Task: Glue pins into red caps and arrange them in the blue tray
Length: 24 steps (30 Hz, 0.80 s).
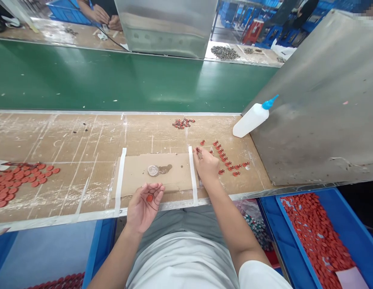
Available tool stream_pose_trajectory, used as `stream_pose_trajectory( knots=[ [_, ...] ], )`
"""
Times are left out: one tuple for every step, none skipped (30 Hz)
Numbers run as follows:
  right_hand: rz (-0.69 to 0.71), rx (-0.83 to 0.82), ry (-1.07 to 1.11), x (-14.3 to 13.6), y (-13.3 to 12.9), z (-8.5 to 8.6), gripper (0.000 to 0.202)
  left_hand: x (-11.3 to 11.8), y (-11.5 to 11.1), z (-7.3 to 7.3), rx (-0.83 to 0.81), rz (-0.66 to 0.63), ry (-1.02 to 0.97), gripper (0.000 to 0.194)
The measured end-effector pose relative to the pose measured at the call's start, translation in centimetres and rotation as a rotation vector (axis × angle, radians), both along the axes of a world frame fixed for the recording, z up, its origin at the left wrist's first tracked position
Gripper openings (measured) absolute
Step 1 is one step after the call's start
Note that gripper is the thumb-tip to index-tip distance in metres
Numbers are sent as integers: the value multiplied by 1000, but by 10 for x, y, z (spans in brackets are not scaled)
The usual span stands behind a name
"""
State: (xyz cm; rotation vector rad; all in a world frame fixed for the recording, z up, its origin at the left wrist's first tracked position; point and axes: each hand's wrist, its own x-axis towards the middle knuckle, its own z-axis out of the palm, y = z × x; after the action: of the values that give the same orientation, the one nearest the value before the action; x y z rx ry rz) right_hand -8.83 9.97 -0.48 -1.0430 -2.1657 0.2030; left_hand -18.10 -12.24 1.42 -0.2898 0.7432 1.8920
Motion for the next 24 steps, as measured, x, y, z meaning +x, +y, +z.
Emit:
stream_pose_trajectory(
  knots=[
    [-16, -17, -28, -1, 3, -2, 27, 0, 0, 0, 6, -5, -4, 24],
    [-30, -36, -58, -2, 5, -4, 27, 0, -1, 0, 12, -9, -7, 24],
    [-44, -54, -88, -2, 7, -5, 28, 0, -1, 0, 19, -11, -9, 25],
    [-54, -69, -118, -2, 8, -6, 28, -1, -1, 0, 25, -14, -11, 25],
    [-60, -81, -147, -2, 8, -6, 29, -1, -1, 0, 30, -16, -13, 25],
    [-65, -89, -171, -2, 9, -6, 29, -1, -1, 0, 33, -19, -15, 25],
    [-70, -95, -191, -2, 8, -5, 29, 0, -2, 0, 35, -22, -16, 25],
    [-75, -100, -208, -2, 8, -5, 30, 0, -2, 0, 37, -24, -18, 24],
    [-81, -102, -221, -3, 8, -5, 30, 0, -2, 0, 39, -25, -19, 24],
    [-87, -104, -235, -3, 7, -4, 31, 0, -3, 0, 41, -24, -20, 24],
    [-94, -104, -247, -3, 7, -4, 31, 0, -4, 0, 42, -23, -20, 23],
    [-98, -103, -257, -3, 6, -4, 32, -1, -4, 0, 43, -21, -20, 23],
    [-100, -98, -266, -4, 6, -3, 32, -1, -5, 0, 42, -20, -20, 23],
    [-99, -89, -271, -4, 6, -3, 33, -1, -5, 0, 41, -19, -20, 22],
    [-97, -76, -273, -4, 5, -3, 34, -2, -6, 0, 40, -18, -21, 23],
    [-95, -59, -270, -4, 5, -4, 35, -2, -6, 0, 40, -18, -22, 23],
    [-94, -40, -262, -4, 5, -4, 36, -2, -6, 0, 40, -18, -23, 23],
    [-94, -18, -250, -4, 5, -3, 36, -3, -6, 0, 41, -17, -23, 23],
    [-96, 7, -234, -3, 4, -3, 37, -3, -6, 0, 44, -17, -23, 24],
    [-97, 33, -214, -3, 4, -2, 37, -3, -6, 1, 49, -15, -23, 25],
    [-92, 62, -189, -2, 2, 0, 37, -4, -5, 1, 56, -14, -24, 27],
    [-72, 91, -157, 0, 0, 2, 36, -4, -5, 2, 67, -10, -24, 29],
    [-34, 119, -118, 1, -3, 5, 35, -4, -4, 3, 83, -6, -25, 32],
    [22, 144, -72, 3, -8, 9, 32, -4, -3, 5, 103, -3, -25, 35]
  ],
)
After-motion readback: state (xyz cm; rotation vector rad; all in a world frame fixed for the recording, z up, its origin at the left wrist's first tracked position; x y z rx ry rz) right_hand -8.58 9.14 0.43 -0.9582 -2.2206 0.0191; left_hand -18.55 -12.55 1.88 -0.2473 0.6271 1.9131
